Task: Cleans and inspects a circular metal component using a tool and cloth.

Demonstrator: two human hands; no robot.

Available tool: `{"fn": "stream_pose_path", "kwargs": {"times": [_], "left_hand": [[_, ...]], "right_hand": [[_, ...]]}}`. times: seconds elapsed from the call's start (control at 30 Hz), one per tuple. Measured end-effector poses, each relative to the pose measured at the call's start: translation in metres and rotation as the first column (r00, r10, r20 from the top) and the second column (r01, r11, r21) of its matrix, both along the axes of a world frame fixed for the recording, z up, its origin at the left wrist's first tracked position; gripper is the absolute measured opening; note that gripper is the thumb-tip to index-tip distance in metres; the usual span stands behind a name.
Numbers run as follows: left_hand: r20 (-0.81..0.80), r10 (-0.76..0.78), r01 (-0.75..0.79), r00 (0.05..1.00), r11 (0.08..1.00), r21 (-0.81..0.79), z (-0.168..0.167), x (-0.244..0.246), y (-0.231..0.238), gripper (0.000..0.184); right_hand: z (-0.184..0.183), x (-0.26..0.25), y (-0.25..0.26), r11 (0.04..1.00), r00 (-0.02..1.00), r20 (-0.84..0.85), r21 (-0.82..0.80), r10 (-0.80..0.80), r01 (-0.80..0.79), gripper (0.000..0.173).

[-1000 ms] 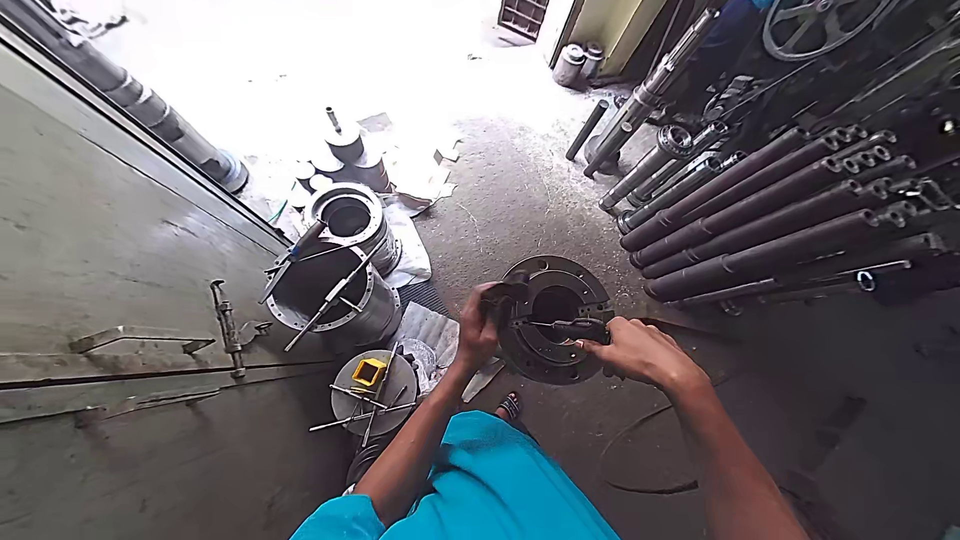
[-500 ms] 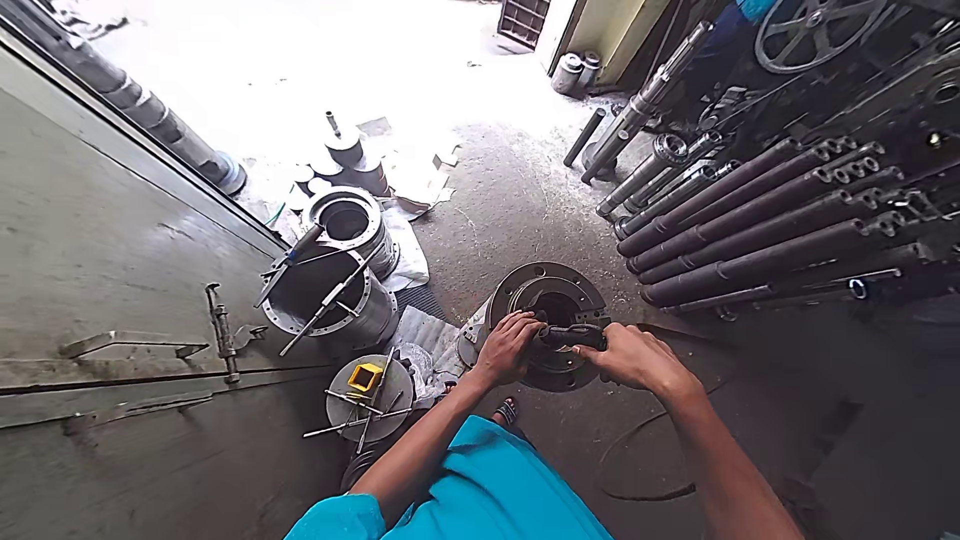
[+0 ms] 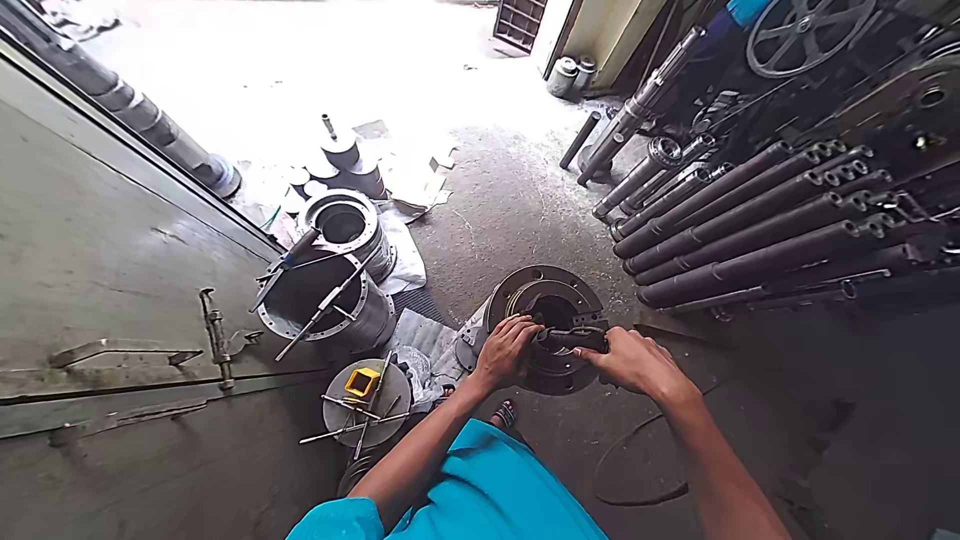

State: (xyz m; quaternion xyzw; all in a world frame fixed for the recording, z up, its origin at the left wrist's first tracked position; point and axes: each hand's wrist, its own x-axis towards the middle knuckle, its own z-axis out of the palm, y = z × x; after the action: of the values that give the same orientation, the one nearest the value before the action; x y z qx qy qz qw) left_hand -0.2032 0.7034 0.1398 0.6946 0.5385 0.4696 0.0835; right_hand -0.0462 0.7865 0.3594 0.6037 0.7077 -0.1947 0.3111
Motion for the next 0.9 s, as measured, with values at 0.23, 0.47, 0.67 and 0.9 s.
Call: {"fn": "stream_pose_path", "kwargs": {"times": [0.23, 0.47, 0.67, 0.9], "left_hand": [[-0.01, 0.045, -0.045, 0.999, 0.999, -0.007, 0.001, 0.003, 0.0, 0.037], [-0.038, 0.039, -0.04, 0.999, 0.999, -0.022, 0.002, 0.004, 0.002, 0.034], [-0.052, 0.071, -0.073, 0.996, 0.997, -0.036, 0.003, 0.005, 0.001, 0.033], [-0.04, 0.066, -0.068, 0.997, 0.997, -0.04, 0.004, 0.005, 0.001, 0.032]], "right_hand": [[-0.006, 0.004, 0.0, 1.0, 1.0, -0.016, -0.002, -0.024, 0.024, 0.064], [0.01, -0.023, -0.023, 0.99, 0.987, 0.084, 0.031, 0.134, -0.137, 0.063], [0.017, -0.037, -0.023, 0.985, 0.979, 0.123, 0.043, 0.161, -0.168, 0.064], [0.019, -0.034, -0.021, 0.99, 0.983, 0.128, 0.021, 0.134, -0.138, 0.066]]}}
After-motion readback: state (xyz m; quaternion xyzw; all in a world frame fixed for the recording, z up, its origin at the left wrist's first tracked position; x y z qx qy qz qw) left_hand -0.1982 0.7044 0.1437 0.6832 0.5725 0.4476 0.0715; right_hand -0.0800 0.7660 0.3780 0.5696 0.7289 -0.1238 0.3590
